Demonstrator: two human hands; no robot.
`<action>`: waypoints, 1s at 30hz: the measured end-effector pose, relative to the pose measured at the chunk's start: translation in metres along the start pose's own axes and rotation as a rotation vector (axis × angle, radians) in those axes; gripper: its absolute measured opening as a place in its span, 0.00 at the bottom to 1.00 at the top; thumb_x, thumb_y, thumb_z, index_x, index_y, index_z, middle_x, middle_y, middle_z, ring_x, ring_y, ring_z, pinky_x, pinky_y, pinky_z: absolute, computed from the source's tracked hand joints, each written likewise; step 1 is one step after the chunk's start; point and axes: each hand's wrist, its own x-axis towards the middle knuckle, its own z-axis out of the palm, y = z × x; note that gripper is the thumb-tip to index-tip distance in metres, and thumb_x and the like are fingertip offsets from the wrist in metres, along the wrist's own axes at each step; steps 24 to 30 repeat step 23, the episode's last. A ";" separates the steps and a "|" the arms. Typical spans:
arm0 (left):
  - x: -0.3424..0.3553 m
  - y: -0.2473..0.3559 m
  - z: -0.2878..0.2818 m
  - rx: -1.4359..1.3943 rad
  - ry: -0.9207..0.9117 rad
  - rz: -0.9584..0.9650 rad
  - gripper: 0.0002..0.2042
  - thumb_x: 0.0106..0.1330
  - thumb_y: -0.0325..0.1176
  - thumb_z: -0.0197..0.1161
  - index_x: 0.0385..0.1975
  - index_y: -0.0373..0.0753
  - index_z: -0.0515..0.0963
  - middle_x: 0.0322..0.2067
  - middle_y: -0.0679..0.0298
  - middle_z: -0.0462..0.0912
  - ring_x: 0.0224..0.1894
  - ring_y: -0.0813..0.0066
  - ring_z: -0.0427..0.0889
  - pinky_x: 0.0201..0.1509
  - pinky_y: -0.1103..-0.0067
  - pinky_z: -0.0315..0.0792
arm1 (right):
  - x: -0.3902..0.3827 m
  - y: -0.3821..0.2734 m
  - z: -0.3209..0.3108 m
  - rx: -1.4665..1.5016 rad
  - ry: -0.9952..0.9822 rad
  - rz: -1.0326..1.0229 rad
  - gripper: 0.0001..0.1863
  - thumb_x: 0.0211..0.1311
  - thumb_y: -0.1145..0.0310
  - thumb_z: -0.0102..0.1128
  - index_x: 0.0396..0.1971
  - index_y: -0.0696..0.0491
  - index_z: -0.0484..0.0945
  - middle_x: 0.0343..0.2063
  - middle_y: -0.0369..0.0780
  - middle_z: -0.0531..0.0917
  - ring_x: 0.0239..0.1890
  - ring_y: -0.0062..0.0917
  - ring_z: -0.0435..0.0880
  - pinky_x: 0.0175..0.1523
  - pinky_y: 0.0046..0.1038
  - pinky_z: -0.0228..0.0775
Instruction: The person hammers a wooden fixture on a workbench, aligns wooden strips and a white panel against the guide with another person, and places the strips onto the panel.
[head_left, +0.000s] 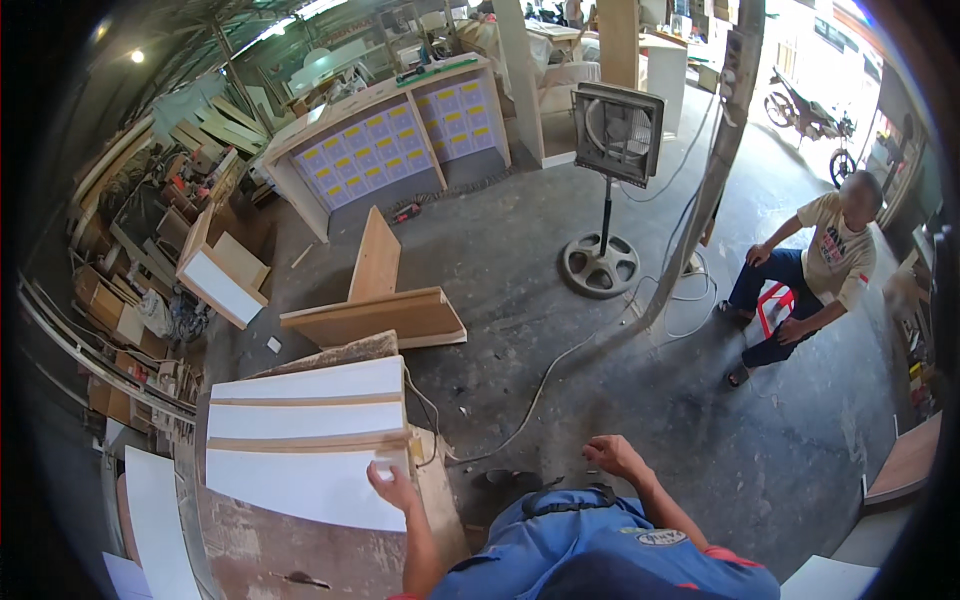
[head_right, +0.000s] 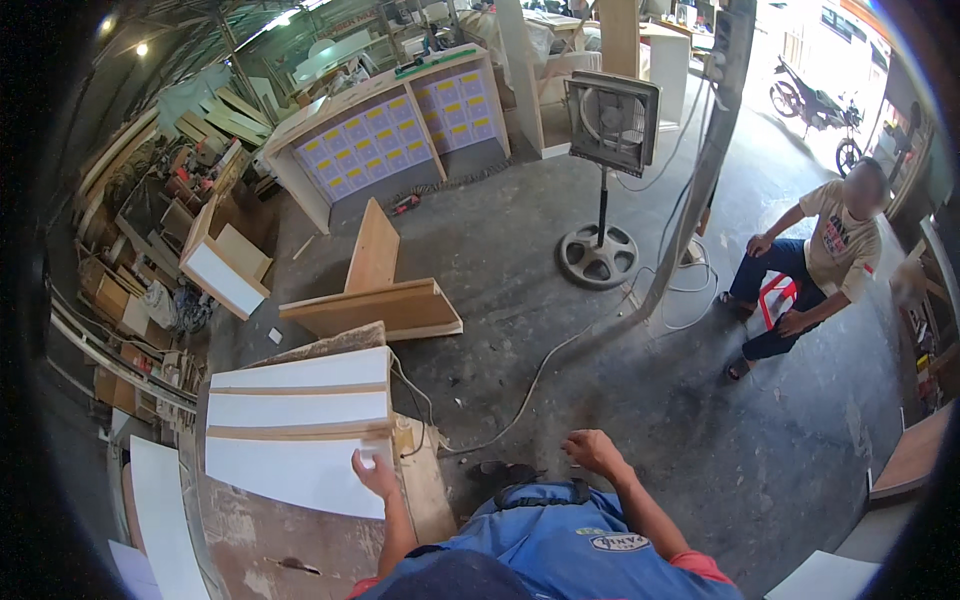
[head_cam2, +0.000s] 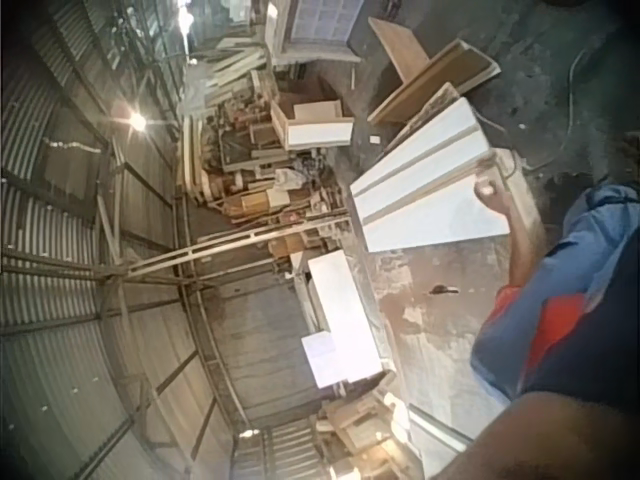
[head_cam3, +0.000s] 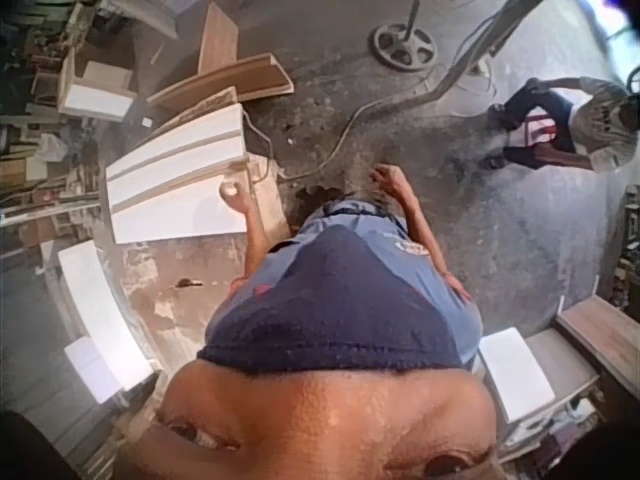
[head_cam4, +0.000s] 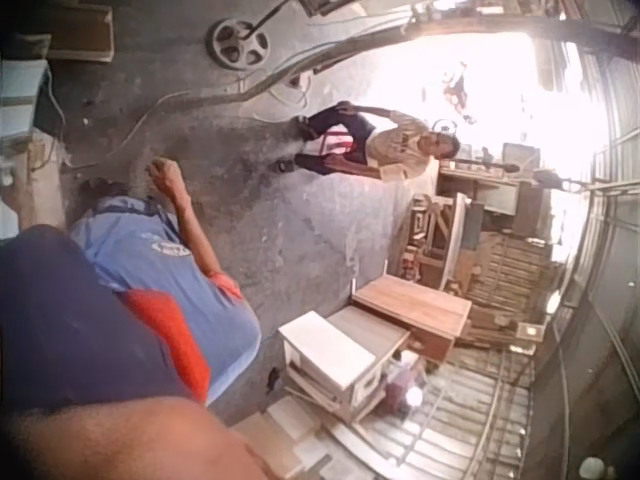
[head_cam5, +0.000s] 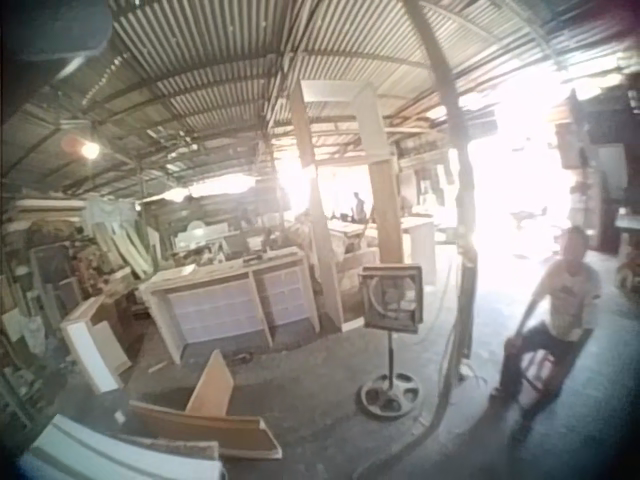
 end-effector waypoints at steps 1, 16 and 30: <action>-0.016 0.017 0.002 -0.027 -0.011 0.000 0.24 0.60 0.30 0.62 0.57 0.29 0.70 0.58 0.44 0.71 0.62 0.47 0.68 0.68 0.63 0.61 | -0.019 0.001 -0.005 0.016 -0.006 0.006 0.15 0.63 0.61 0.59 0.35 0.57 0.85 0.31 0.46 0.86 0.36 0.39 0.86 0.44 0.36 0.76; -0.141 0.468 -0.127 -1.307 -1.197 0.855 0.07 0.62 0.25 0.59 0.34 0.36 0.85 0.30 0.61 0.86 0.36 0.65 0.85 0.52 0.65 0.76 | -0.209 0.250 0.015 -0.470 -0.288 0.315 0.11 0.45 0.60 0.68 0.29 0.46 0.88 0.31 0.41 0.88 0.36 0.37 0.88 0.43 0.37 0.79; -0.144 0.551 -0.114 -1.898 -1.549 1.362 0.20 0.64 0.42 0.65 0.49 0.35 0.75 0.42 0.52 0.79 0.48 0.52 0.80 0.63 0.56 0.65 | -0.249 0.207 0.031 -0.124 0.014 0.359 0.16 0.48 0.56 0.65 0.31 0.51 0.88 0.30 0.49 0.86 0.39 0.38 0.88 0.44 0.34 0.79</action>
